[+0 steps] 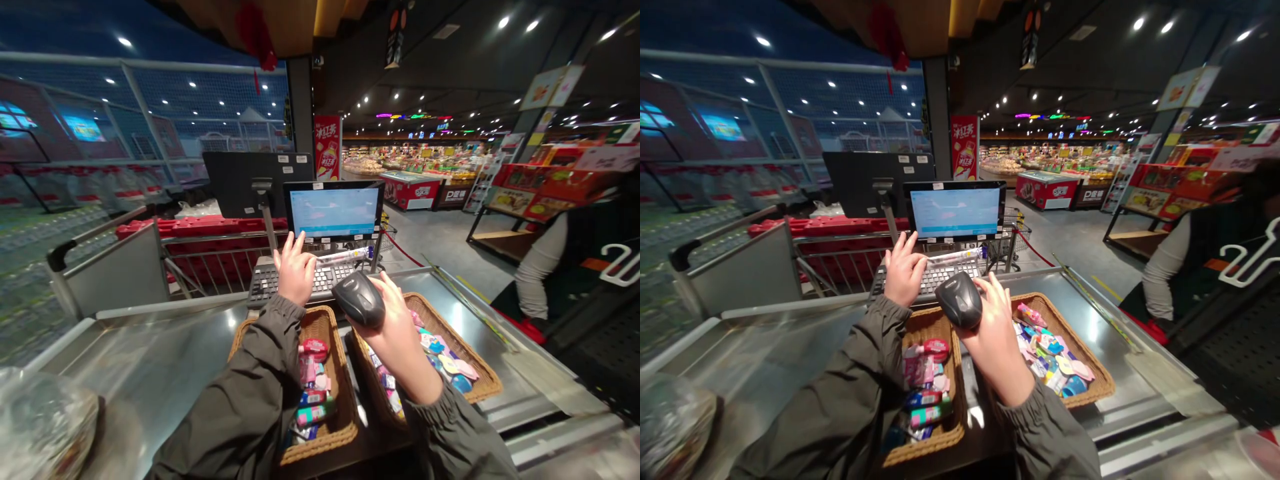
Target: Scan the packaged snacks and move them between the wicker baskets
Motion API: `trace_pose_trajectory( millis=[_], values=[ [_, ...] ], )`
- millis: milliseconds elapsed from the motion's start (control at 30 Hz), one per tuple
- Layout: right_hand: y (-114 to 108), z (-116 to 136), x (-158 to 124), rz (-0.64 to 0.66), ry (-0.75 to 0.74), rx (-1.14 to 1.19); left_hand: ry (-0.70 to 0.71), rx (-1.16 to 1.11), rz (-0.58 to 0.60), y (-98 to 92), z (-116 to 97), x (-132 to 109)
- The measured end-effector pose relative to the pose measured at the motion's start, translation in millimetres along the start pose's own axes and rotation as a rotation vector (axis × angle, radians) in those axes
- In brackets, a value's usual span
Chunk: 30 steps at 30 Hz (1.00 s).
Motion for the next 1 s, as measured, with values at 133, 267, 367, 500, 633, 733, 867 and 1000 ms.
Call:
trace_pose_trajectory(
  millis=[133,267,367,500,633,733,867,1000],
  values=[
    [-1.0,-0.5,-1.9,-0.021,0.017,-0.029,-0.007,-0.006,0.01,-2.9,10.0,-3.7],
    [-3.5,-5.6,-6.9,-0.051,0.004,-0.039,-0.022,0.008,0.06,-6.5,28.9,-18.1],
    [-1.7,-10.5,-10.4,-0.072,-0.008,-0.047,-0.048,0.035,0.124,-9.9,46.5,-32.9],
    [7.9,-13.7,-11.0,-0.049,-0.019,-0.047,-0.122,0.082,0.227,-13.3,66.7,-49.1],
    [19.4,-12.5,-10.3,-0.032,-0.016,-0.03,-0.17,0.127,0.331,-13.4,81.4,-65.2],
    [27.7,-9.2,-12.4,0.001,-0.017,-0.011,-0.192,0.165,0.428,-10.7,94.0,-85.1],
    [36.8,-1.6,-15.8,0.015,-0.004,0.031,-0.225,0.273,0.546,-6.4,115.1,-118.6],
    [41.9,6.3,-17.0,0.035,0.025,0.058,-0.189,0.41,0.683,-7.0,129.0,-139.6]
  ],
)
Point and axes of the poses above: each hand's wrist, its own x-axis towards the middle knuckle, its own y-axis out of the palm, z = x × y, the point moved 2 cm from there along x, towards the middle knuckle, and after that the axes turned 13 degrees about -z, right-handed, at the moved point
